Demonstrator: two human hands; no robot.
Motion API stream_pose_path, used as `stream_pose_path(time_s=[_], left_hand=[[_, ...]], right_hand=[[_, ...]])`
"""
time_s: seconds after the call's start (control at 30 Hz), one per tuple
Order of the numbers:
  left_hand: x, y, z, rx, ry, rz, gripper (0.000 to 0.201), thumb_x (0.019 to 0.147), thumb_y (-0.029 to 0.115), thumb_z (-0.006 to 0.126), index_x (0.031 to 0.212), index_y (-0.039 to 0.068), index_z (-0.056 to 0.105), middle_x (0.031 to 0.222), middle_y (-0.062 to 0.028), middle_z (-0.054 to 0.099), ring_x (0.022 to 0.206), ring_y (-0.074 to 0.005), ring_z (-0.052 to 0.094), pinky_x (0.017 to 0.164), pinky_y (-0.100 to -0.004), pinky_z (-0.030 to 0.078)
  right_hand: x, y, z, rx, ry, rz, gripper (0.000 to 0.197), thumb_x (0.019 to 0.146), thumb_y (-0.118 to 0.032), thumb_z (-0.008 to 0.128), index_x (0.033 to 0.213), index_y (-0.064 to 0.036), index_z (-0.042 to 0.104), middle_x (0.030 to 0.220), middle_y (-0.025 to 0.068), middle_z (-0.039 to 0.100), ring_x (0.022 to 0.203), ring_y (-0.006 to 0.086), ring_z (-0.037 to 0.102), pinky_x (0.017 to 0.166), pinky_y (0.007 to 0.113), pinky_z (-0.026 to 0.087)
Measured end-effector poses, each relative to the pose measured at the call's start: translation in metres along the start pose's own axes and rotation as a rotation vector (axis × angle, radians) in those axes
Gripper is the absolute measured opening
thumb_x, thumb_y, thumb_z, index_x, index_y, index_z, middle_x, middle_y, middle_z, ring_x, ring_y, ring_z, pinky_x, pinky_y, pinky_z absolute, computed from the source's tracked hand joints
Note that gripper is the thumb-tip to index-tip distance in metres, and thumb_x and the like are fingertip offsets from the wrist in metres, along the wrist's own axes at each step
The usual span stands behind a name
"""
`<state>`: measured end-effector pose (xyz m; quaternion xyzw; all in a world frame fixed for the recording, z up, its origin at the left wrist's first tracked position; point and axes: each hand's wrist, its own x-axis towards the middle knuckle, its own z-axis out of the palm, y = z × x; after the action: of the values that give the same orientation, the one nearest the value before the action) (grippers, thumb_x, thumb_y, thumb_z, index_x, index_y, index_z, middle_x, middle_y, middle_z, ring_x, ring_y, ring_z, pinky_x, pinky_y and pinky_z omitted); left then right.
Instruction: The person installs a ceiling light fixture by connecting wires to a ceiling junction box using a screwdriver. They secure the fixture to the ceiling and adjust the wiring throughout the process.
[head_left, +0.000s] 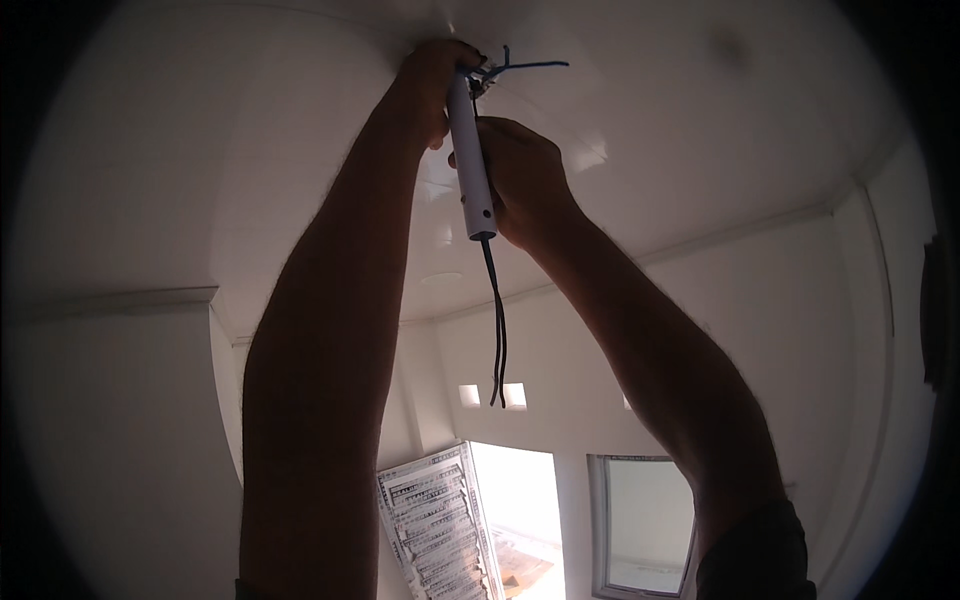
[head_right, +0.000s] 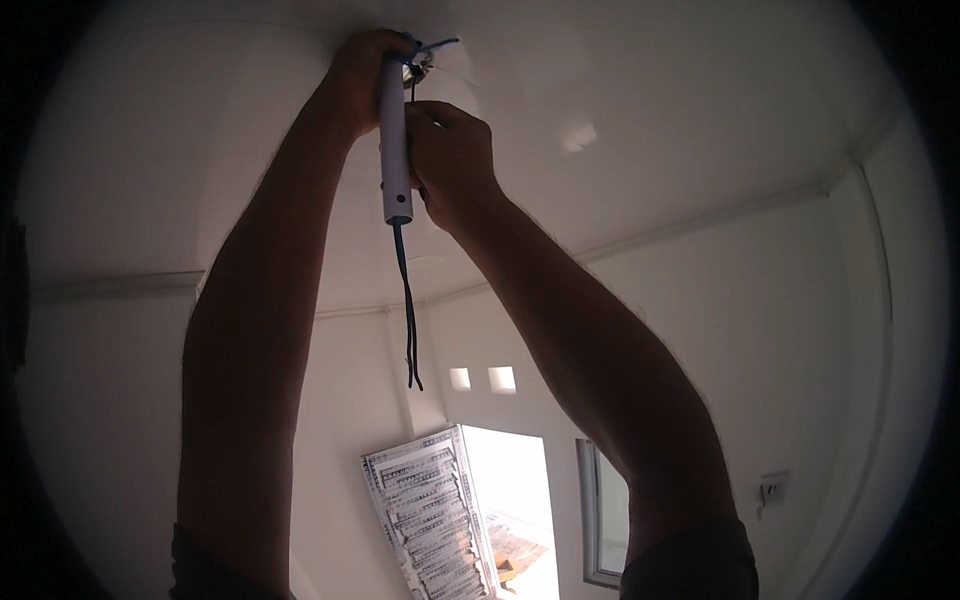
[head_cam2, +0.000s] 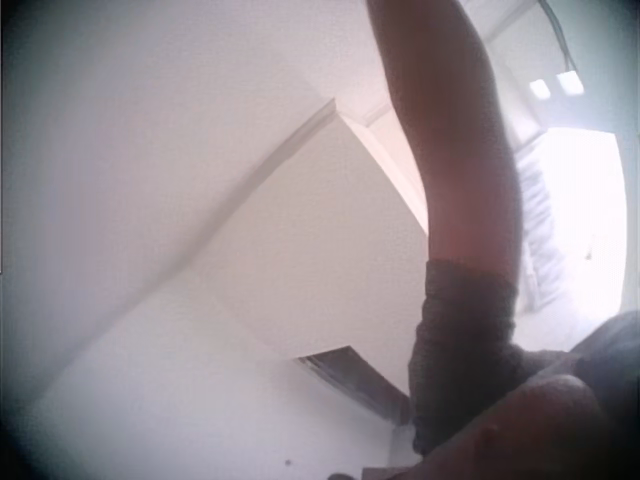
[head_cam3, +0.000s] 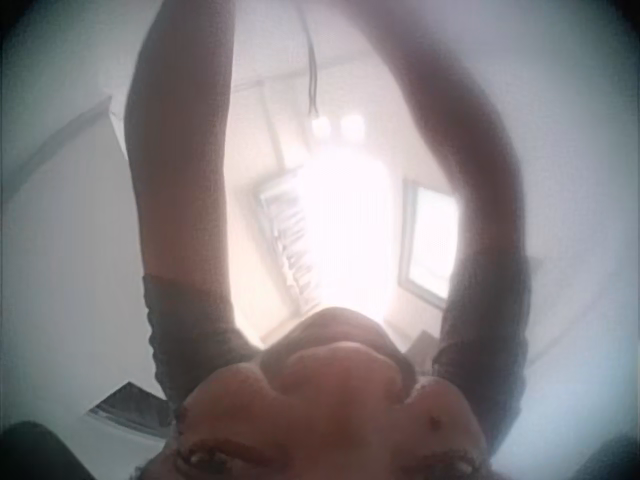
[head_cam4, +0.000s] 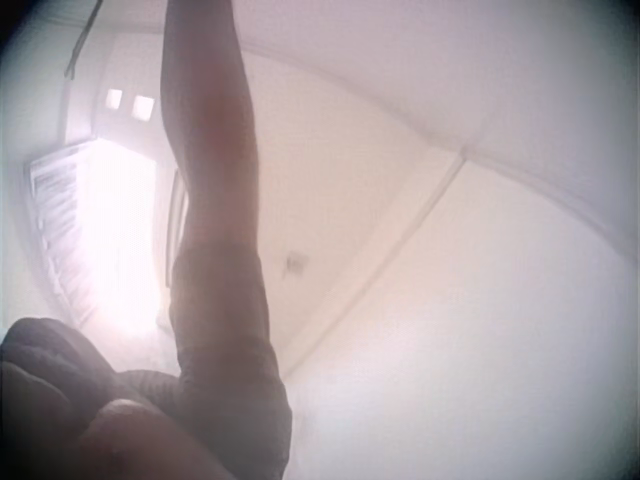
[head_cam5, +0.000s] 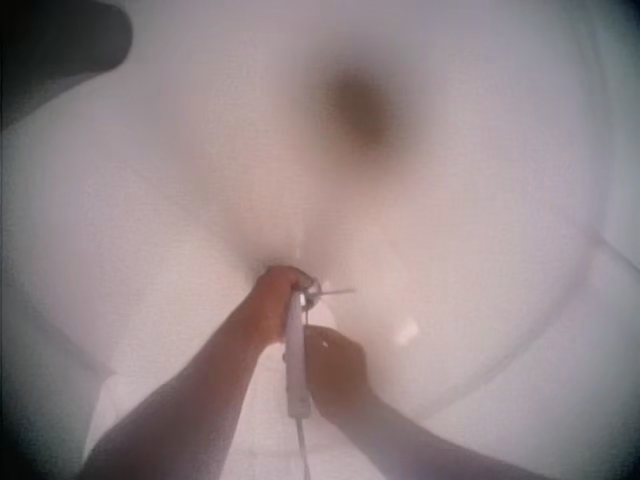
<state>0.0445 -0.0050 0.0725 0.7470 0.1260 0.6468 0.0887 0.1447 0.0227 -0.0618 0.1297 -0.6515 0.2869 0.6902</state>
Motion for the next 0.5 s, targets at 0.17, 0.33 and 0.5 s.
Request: stream_pose_path(time_s=[0.17,0.33,0.5], left_hand=[[-0.009,0.006,0.003,-0.062,0.037,0.003,0.03,0.08,0.032,0.067,0.101,0.011,0.064,0.106,-0.0126,0.056,0.101,-0.0267,0.047,0.09,-0.0547,0.034],[-0.005,0.006,-0.004,0.005,0.02,0.019,0.03,0.08,0.032,0.067,0.096,0.007,0.062,0.089,-0.0088,0.054,0.088,-0.0239,0.047,0.08,-0.0481,0.035],[-0.003,0.006,-0.004,-0.005,0.028,0.065,0.036,0.08,0.036,0.067,0.099,0.006,0.062,0.097,-0.013,0.054,0.093,-0.0275,0.047,0.084,-0.0542,0.035]], right_hand=[[-0.004,-0.01,0.0,-0.029,-0.019,0.009,0.027,0.098,-0.012,0.057,0.119,0.0041,0.063,0.084,0.01,0.064,0.064,0.0123,0.054,0.056,0.029,0.042],[-0.011,-0.016,0.009,-0.143,-0.044,0.035,0.026,0.099,-0.011,0.056,0.118,0.0048,0.064,0.076,0.008,0.061,0.054,0.01,0.047,0.049,0.026,0.034],[-0.015,-0.019,0.01,-0.101,-0.058,0.067,0.026,0.1,-0.012,0.055,0.118,0.0051,0.063,0.071,0.005,0.056,0.051,0.0088,0.044,0.047,0.025,0.031]])
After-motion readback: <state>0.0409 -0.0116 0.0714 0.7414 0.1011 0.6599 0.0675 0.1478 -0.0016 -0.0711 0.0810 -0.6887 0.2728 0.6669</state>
